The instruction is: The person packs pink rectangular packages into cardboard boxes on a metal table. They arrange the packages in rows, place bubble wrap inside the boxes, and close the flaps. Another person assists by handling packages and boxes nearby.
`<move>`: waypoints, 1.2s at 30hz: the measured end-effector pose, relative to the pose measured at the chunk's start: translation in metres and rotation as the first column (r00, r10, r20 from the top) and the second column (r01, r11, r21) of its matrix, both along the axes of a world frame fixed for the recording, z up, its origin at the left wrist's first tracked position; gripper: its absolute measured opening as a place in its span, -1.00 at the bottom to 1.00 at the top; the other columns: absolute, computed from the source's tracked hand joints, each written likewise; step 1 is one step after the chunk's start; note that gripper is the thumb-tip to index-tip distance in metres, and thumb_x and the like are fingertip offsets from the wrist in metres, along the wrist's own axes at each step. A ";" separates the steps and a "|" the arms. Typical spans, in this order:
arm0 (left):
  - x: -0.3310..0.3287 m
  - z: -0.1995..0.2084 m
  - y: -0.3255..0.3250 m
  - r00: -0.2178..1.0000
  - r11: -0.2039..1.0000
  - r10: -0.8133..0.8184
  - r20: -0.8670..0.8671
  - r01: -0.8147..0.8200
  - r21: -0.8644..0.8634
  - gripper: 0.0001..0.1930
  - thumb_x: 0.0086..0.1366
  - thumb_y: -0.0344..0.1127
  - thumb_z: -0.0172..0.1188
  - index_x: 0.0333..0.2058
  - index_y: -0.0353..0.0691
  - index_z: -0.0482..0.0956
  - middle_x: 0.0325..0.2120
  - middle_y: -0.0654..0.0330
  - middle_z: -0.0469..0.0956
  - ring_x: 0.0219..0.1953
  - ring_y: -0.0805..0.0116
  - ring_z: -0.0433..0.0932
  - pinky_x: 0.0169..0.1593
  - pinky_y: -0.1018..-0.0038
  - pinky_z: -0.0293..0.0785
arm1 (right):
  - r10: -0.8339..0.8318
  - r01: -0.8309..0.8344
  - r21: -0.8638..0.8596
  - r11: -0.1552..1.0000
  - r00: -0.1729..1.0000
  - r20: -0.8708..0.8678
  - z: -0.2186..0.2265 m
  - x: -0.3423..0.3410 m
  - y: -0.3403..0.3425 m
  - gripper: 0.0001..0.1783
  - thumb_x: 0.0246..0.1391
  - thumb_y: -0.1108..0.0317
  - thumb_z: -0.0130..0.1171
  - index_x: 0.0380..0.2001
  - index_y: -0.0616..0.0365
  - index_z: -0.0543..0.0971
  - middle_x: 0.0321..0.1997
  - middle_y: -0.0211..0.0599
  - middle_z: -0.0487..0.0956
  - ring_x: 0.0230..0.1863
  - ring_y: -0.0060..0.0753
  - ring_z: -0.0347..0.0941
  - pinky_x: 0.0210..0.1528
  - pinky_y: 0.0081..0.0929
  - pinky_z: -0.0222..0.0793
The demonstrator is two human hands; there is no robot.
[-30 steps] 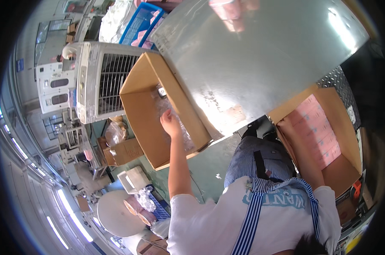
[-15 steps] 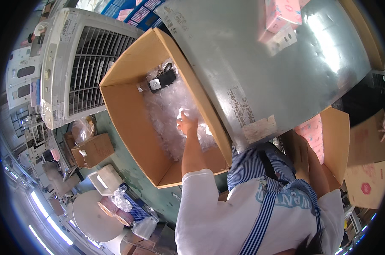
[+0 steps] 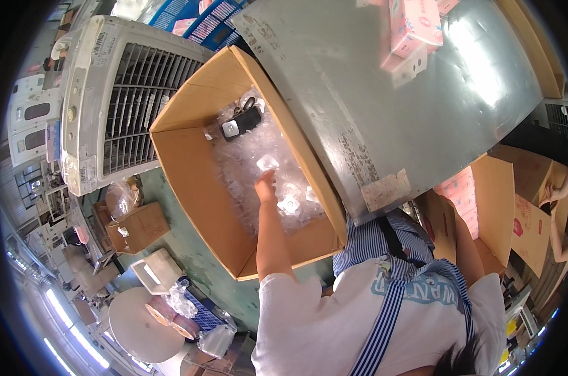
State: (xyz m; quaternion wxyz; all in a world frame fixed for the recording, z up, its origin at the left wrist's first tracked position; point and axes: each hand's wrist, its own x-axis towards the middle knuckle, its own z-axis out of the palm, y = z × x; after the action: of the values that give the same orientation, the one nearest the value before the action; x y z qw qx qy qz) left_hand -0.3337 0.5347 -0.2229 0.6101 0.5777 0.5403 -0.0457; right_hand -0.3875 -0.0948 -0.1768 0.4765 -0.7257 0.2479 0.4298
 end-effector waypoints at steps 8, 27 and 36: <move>0.052 0.202 -0.094 0.776 0.902 0.200 0.599 0.092 -0.421 -0.91 0.19 -0.38 0.15 -0.47 -0.22 0.53 -0.39 0.37 0.44 -0.38 0.51 0.34 -0.32 0.61 0.20 | 0.049 -0.041 -0.054 0.998 0.987 0.153 -0.020 -0.041 -0.017 -0.66 0.18 0.36 -0.06 -0.01 0.26 0.48 -0.05 -0.15 0.55 0.00 -0.36 0.44 0.05 -0.42 0.33; 0.007 0.214 -0.480 -0.290 -0.060 -0.936 0.201 0.692 0.719 -0.69 0.15 -0.13 0.25 -0.22 -0.20 0.62 -0.18 0.07 0.59 -0.08 0.10 0.51 0.03 0.28 0.39 | -0.453 0.543 -0.252 0.801 0.825 0.336 0.058 -0.144 -0.098 -0.43 0.01 0.40 0.16 0.14 0.09 0.33 0.10 -0.11 0.34 0.08 -0.20 0.35 0.03 -0.33 0.39; 0.004 0.252 -0.204 0.655 -0.104 -0.002 -0.756 0.751 0.652 -0.49 0.27 0.14 0.01 0.12 0.07 0.42 0.24 0.04 0.23 0.21 -0.02 0.25 0.07 -0.15 0.27 | -0.033 0.343 -0.504 0.793 0.849 0.527 0.058 -0.026 -0.085 -0.31 -0.14 0.35 0.21 0.16 0.03 0.31 0.24 -0.15 0.28 0.25 0.04 0.18 0.19 -0.11 0.24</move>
State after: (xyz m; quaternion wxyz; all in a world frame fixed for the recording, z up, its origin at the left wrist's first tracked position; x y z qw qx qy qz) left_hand -0.3298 0.3311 0.0294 -0.1827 0.9185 0.3505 -0.0115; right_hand -0.4138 -0.1797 -0.1186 0.3206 -0.8910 0.3106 0.0825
